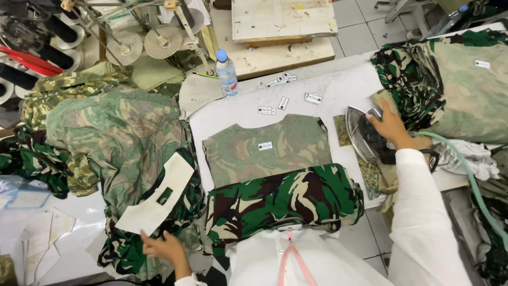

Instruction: The person irons a camouflage-patterned garment on a white table using a steam iron. They repeatedly place a white paper template over the garment's collar area, press it with the iron, and then remove the template to continue ironing the fabric.

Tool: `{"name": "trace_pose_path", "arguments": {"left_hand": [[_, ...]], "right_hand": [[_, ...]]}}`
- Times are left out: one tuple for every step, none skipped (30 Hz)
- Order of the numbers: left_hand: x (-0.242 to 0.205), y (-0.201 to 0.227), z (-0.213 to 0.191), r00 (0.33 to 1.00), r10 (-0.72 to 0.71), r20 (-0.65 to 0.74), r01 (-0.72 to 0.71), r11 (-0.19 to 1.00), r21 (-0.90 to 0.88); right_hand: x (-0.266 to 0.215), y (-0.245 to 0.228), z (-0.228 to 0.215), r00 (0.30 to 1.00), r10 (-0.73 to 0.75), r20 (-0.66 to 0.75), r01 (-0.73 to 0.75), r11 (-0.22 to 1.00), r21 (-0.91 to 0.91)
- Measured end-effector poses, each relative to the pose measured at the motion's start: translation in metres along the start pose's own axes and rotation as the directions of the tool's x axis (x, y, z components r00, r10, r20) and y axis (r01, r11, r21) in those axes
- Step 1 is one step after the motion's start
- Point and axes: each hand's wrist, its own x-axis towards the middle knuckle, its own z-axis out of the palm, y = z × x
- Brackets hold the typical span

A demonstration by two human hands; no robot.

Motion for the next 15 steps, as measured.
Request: {"name": "trace_pose_path", "arguments": {"left_hand": [[-0.016,-0.008,0.008,1.0,0.003,0.001,-0.003,1.0,0.004],[-0.029,-0.016,0.014,0.975,0.196,0.109,-0.179,0.973,-0.144],[-0.042,-0.025,0.021,0.902,0.39,0.185,-0.325,0.895,-0.304],[-0.054,-0.036,0.026,0.9,0.392,0.189,-0.327,0.896,-0.302],[-0.065,-0.047,0.031,0.66,0.652,0.373,-0.57,0.758,-0.316],[-0.077,-0.059,0.036,0.316,0.791,0.525,-0.741,0.551,-0.384],[-0.085,-0.047,0.034,0.311,0.788,0.532,-0.74,0.552,-0.384],[-0.096,-0.038,0.03,0.179,0.819,0.545,-0.817,0.433,-0.382],[-0.107,-0.028,0.026,0.042,0.829,0.558,-0.873,0.303,-0.383],[-0.106,-0.031,0.028,0.038,0.823,0.567,-0.868,0.308,-0.389],[-0.104,-0.034,0.031,0.035,0.821,0.57,-0.889,0.287,-0.357],[-0.104,-0.036,0.035,0.035,0.82,0.571,-0.908,0.265,-0.325],[-0.106,-0.03,0.032,0.033,0.816,0.578,-0.904,0.271,-0.331],[-0.107,-0.023,0.03,0.055,0.817,0.575,-0.913,0.274,-0.302],[-0.107,-0.015,0.027,0.076,0.817,0.571,-0.922,0.276,-0.273]], "right_hand": [[0.003,0.011,0.011,1.0,0.004,0.002,-0.004,1.0,0.003],[0.003,0.022,0.025,0.971,-0.211,-0.115,0.174,0.948,-0.267],[0.004,0.034,0.04,0.884,-0.438,-0.162,0.296,0.794,-0.531],[-0.024,0.02,0.054,0.886,-0.434,-0.162,0.293,0.796,-0.53],[-0.051,0.005,0.067,0.887,-0.46,0.045,0.446,0.827,-0.343],[-0.08,-0.009,0.081,0.828,-0.506,0.24,0.543,0.831,-0.119],[-0.096,-0.003,0.102,0.832,-0.499,0.242,0.536,0.836,-0.118],[-0.116,0.004,0.124,0.699,-0.544,0.464,0.677,0.713,-0.185],[-0.135,0.011,0.145,0.53,-0.525,0.666,0.804,0.56,-0.199],[-0.135,0.024,0.156,0.533,-0.515,0.671,0.798,0.57,-0.197],[-0.135,0.036,0.167,0.562,-0.625,0.542,0.804,0.567,-0.179],[-0.134,0.049,0.176,0.573,-0.717,0.397,0.813,0.558,-0.165],[-0.137,0.05,0.177,0.579,-0.709,0.404,0.808,0.566,-0.165],[-0.139,0.05,0.178,0.609,-0.728,0.315,0.788,0.602,-0.133],[-0.14,0.049,0.178,0.638,-0.737,0.225,0.767,0.634,-0.097]]}}
